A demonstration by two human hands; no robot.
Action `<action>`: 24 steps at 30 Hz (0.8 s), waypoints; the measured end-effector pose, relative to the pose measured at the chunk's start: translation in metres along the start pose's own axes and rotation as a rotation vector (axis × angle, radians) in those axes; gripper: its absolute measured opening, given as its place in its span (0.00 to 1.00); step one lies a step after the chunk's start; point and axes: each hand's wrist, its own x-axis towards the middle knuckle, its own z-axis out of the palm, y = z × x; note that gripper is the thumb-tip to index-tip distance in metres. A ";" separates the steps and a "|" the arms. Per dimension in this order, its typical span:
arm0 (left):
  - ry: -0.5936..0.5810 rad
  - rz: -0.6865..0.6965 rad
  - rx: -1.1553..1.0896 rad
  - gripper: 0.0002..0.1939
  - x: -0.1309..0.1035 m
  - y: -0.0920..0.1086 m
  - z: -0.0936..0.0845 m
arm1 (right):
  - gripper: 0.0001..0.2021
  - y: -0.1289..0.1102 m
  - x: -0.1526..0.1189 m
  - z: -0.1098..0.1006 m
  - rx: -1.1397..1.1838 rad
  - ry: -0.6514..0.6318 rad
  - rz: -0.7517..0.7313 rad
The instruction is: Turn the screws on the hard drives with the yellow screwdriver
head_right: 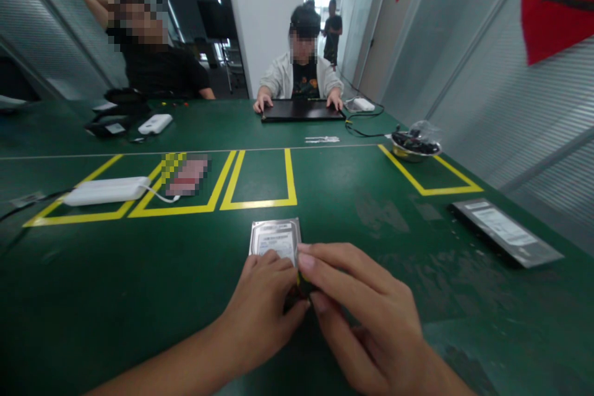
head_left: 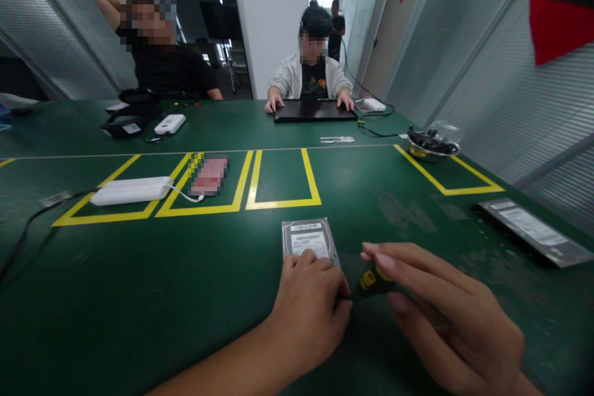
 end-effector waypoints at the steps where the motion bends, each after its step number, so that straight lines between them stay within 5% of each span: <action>1: -0.005 0.000 0.003 0.01 0.000 0.000 0.000 | 0.24 0.000 0.000 0.000 0.000 0.002 -0.003; 24: -0.012 0.003 -0.010 0.00 0.001 -0.002 0.001 | 0.23 0.002 -0.002 0.005 0.061 0.050 0.027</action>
